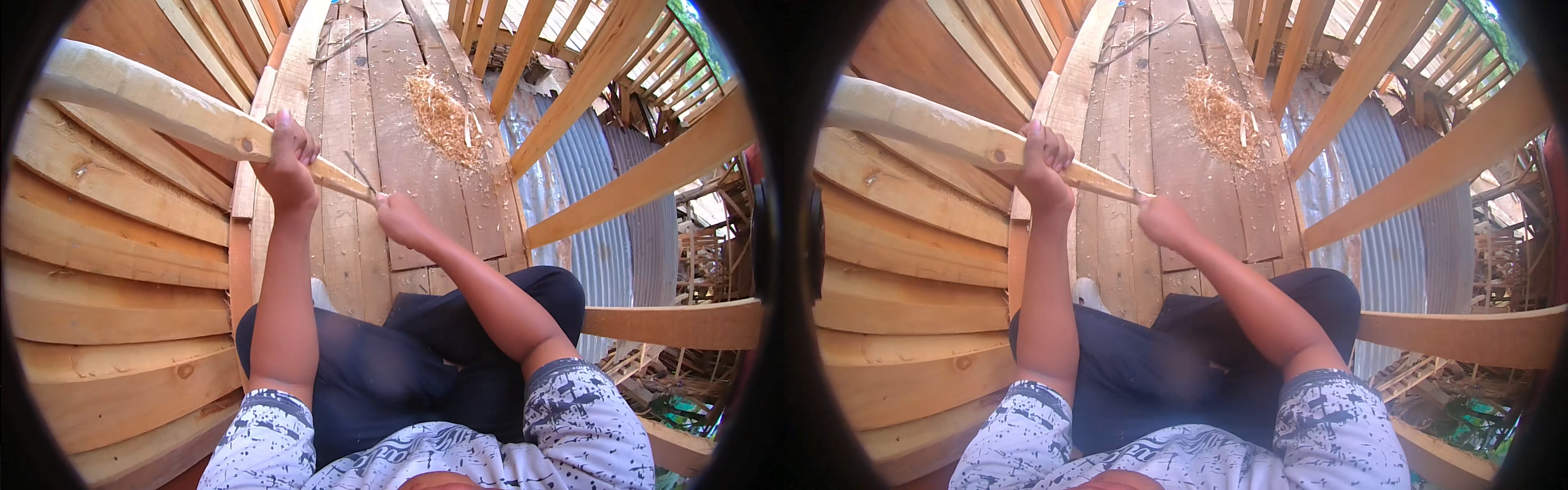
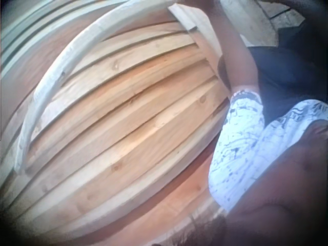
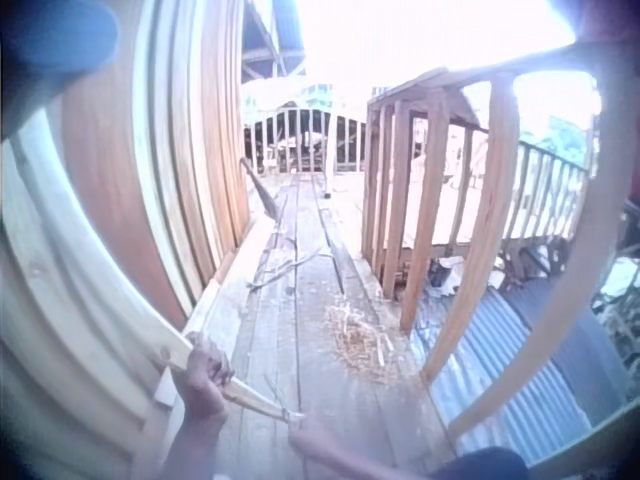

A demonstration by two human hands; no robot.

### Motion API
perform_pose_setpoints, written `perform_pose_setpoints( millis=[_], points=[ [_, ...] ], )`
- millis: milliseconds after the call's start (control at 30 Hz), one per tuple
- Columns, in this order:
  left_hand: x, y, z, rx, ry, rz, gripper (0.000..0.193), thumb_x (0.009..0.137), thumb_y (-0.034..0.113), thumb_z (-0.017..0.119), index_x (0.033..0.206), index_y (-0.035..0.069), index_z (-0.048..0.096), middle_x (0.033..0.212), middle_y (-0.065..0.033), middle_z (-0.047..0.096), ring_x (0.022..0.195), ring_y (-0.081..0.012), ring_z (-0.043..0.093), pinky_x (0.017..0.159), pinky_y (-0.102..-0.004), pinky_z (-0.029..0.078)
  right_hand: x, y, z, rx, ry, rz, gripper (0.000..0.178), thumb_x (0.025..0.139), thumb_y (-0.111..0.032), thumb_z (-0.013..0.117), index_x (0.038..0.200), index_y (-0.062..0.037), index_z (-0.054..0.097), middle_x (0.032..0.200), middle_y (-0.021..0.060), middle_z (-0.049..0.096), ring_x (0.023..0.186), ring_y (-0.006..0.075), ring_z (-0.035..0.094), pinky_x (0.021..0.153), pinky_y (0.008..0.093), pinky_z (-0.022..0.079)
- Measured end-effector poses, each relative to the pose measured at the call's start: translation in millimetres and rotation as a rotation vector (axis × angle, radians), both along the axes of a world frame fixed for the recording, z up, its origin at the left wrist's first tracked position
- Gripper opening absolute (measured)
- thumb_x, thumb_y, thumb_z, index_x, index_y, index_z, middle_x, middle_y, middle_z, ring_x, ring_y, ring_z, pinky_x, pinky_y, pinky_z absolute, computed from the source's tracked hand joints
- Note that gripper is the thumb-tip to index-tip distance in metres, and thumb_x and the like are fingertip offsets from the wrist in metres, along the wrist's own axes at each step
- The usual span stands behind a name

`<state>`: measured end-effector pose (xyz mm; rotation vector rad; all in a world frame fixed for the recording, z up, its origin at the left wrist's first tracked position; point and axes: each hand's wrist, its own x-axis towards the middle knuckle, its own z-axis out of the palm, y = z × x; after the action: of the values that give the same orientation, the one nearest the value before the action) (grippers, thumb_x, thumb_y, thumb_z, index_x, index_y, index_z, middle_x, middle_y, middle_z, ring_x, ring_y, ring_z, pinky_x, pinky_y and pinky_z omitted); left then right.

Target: The person sits cross-legged on a wooden floor and uses a knife to carve a long, thin piece of wood. They hold the wood with their left hand and use the knife in their right hand to shave off thin strips, gradually shaping the wood into a tapered form.

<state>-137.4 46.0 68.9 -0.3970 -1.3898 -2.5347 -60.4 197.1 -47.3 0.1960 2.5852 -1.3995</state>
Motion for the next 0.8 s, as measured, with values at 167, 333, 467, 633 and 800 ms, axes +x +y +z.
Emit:
perform_pose_setpoints(
  millis=[167, 333, 467, 633, 800],
  points=[
    [4, 18, 5, -0.078, -0.012, 0.001, 0.036, 0.101, 0.021, 0.047, 0.069, 0.014, 0.033, 0.056, 0.0050, 0.025, 0.048, -0.0067, 0.027, 0.050, -0.0244, 0.028, 10, 9, -14, 0.058, 0.016, -0.081, 0.052, 0.105, -0.036, 0.035, 0.089, 0.0066, 0.060, 0.073, 0.0302, 0.060, 0.070, 0.0461, 0.060, 0.065, 0.0528, 0.045],
    [2, 1, 3, -0.028, 0.008, 0.087, 0.035, 0.099, 0.018, 0.054, 0.070, 0.013, 0.035, 0.055, 0.0044, 0.030, 0.046, -0.0059, 0.027, 0.046, -0.0239, 0.027, 8, -15, 25, 0.068, 0.127, -0.012, 0.049, 0.104, -0.033, 0.037, 0.091, 0.0066, 0.061, 0.078, 0.0317, 0.061, 0.075, 0.0479, 0.061, 0.067, 0.0535, 0.045],
    [-2, 13, 4, 0.004, -0.011, 0.093, 0.036, 0.099, 0.016, 0.053, 0.067, 0.013, 0.036, 0.055, 0.0043, 0.031, 0.045, -0.0060, 0.028, 0.045, -0.0238, 0.027, -3, 14, -32, 0.144, -0.089, -0.050, 0.042, 0.102, -0.030, 0.042, 0.093, 0.0049, 0.065, 0.086, 0.0310, 0.065, 0.084, 0.0485, 0.063, 0.076, 0.0538, 0.049],
    [-2, 5, -2, 0.002, 0.026, 0.080, 0.031, 0.097, 0.016, 0.056, 0.070, 0.011, 0.041, 0.056, 0.0041, 0.033, 0.046, -0.0064, 0.031, 0.045, -0.0239, 0.028, -6, 8, 3, 0.254, -0.093, 0.107, 0.040, 0.101, -0.028, 0.042, 0.095, 0.0047, 0.063, 0.088, 0.0293, 0.066, 0.088, 0.0462, 0.064, 0.078, 0.0525, 0.049],
    [-2, 6, -1, 0.017, 0.041, 0.017, 0.028, 0.097, 0.013, 0.055, 0.073, 0.011, 0.043, 0.056, 0.0046, 0.036, 0.047, -0.0056, 0.033, 0.046, -0.0230, 0.029, -20, 28, -17, 0.291, -0.259, 0.142, 0.039, 0.100, -0.026, 0.041, 0.104, 0.0049, 0.064, 0.101, 0.0302, 0.066, 0.099, 0.0444, 0.063, 0.086, 0.0490, 0.050]
  ],
)
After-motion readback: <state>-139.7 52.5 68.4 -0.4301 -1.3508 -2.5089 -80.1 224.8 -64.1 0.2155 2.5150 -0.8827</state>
